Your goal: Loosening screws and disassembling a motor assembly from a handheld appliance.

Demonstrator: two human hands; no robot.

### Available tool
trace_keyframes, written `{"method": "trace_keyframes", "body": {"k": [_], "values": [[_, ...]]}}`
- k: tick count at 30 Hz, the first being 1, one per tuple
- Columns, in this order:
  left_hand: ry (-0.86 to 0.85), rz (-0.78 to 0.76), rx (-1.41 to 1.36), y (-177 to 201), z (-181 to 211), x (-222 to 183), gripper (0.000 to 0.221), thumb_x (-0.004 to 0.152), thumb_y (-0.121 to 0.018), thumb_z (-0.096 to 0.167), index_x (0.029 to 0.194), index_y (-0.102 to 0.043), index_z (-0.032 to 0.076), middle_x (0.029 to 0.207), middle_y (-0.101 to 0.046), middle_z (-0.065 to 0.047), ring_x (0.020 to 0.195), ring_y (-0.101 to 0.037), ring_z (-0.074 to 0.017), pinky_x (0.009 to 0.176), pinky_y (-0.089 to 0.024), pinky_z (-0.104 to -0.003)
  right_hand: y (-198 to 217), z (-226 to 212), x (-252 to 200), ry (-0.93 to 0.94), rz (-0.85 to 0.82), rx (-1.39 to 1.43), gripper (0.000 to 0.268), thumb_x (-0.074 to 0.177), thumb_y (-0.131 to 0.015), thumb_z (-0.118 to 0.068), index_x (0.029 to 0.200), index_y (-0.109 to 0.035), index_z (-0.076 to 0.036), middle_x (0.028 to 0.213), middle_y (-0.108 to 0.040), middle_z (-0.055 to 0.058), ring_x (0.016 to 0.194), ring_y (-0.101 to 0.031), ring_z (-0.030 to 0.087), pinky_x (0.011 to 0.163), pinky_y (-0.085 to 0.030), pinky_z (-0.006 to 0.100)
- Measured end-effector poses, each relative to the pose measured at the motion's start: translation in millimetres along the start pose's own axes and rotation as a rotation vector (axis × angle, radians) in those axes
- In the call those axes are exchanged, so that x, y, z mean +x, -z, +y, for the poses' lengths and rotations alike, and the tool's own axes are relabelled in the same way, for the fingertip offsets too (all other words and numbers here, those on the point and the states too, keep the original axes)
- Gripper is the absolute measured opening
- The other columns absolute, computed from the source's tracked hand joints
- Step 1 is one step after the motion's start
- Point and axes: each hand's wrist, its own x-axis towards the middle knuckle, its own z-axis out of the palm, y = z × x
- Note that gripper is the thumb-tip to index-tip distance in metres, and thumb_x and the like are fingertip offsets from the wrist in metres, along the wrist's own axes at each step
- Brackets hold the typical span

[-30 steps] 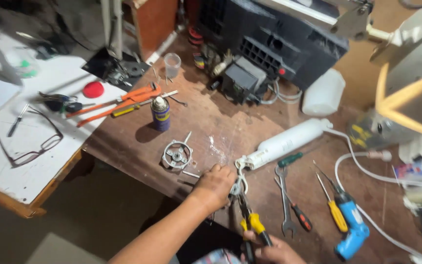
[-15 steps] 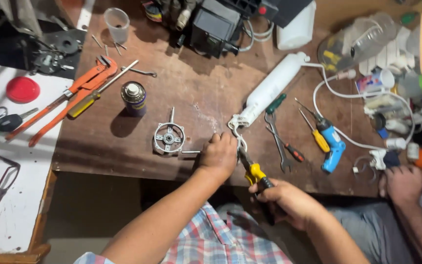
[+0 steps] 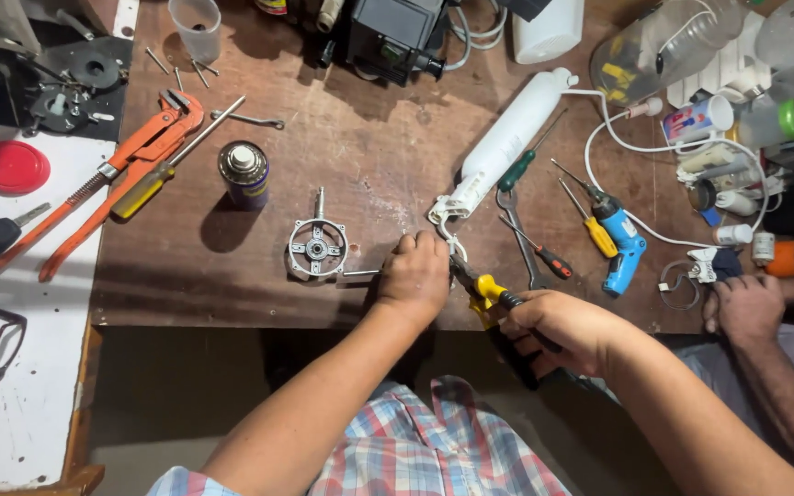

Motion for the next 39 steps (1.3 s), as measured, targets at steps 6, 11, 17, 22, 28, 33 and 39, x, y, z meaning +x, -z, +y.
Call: {"method": "trace_keyframes", "body": {"k": [6,11,17,22,28,33,39], "values": [[0.001,-0.007,0.021,9.7,1.5,6.1,0.003,0.087,-0.068,0.019,0.085,-0.066,0.017,0.080,-0.054,-0.010,0.072,-0.064,-0.0369,0.043,-0.051,-0.048,-43.0,-30.6,-52.7,-0.033,0.034,-0.043,0.048,0.091,-0.075,-0.003,0.138,-0.078,0.004,0.091,-0.069,0.020,0.082,-0.079,0.040,0.060,-0.060,0.054],[0.038,-0.101,0.071,26.0,5.5,9.7,0.016,0.093,-0.066,0.021,0.105,-0.074,0.014,0.095,-0.062,-0.009,0.079,-0.062,-0.0319,0.048,-0.052,-0.042,-52.9,-20.8,-40.9,-0.082,-0.030,0.046,0.030,0.095,-0.076,-0.009,0.125,-0.069,-0.009,0.092,-0.063,0.014,0.072,-0.062,0.031,0.052,-0.048,0.046],[0.062,-0.194,0.074,35.6,4.1,14.0,0.009,0.098,-0.066,0.025,0.102,-0.073,0.022,0.095,-0.063,-0.004,0.084,-0.061,-0.0289,0.053,-0.048,-0.039,-54.6,-15.6,-40.2,-0.062,-0.016,0.131,0.023,0.091,-0.070,-0.001,0.112,-0.067,-0.011,0.088,-0.062,0.018,0.057,-0.050,0.025,0.042,-0.037,0.040],[0.061,-0.208,0.048,39.3,3.8,13.7,0.007,0.094,-0.065,0.021,0.099,-0.070,0.021,0.093,-0.062,-0.004,0.083,-0.060,-0.0294,0.054,-0.048,-0.038,-41.0,-38.1,-50.9,-0.219,-0.140,0.194,0.037,0.098,-0.058,0.005,0.131,-0.068,-0.005,0.120,-0.074,0.036,0.099,-0.082,0.054,0.069,-0.064,0.070],[0.049,-0.231,0.115,43.5,2.6,17.6,0.028,0.100,-0.063,0.023,0.122,-0.080,0.017,0.098,-0.064,-0.003,0.086,-0.061,-0.0277,0.055,-0.049,-0.037,-64.9,-31.2,-45.9,-0.178,-0.107,0.206,0.034,0.086,-0.065,0.010,0.115,-0.066,-0.008,0.101,-0.077,0.031,0.058,-0.054,0.021,0.045,-0.043,0.041],[0.092,-0.209,0.096,44.6,2.3,15.7,0.011,0.101,-0.067,0.021,0.091,-0.067,0.025,0.091,-0.059,-0.002,0.081,-0.060,-0.0275,0.054,-0.047,-0.038,-84.0,-3.0,-41.7,-0.026,0.071,0.123,0.028,0.077,-0.067,0.006,0.102,-0.066,-0.005,0.060,-0.040,0.013,0.048,-0.041,0.024,0.036,-0.027,0.039],[0.155,-0.359,-0.052,36.8,-10.4,11.0,0.015,0.096,-0.073,0.028,0.107,-0.068,0.019,0.100,-0.066,-0.005,0.087,-0.065,-0.0298,0.054,-0.052,-0.040,-90.5,33.6,-17.2,0.087,-0.033,0.326,0.037,0.072,-0.058,0.014,0.102,-0.061,-0.007,0.060,-0.037,0.014,0.040,-0.031,0.024,0.037,-0.022,0.039]]}}
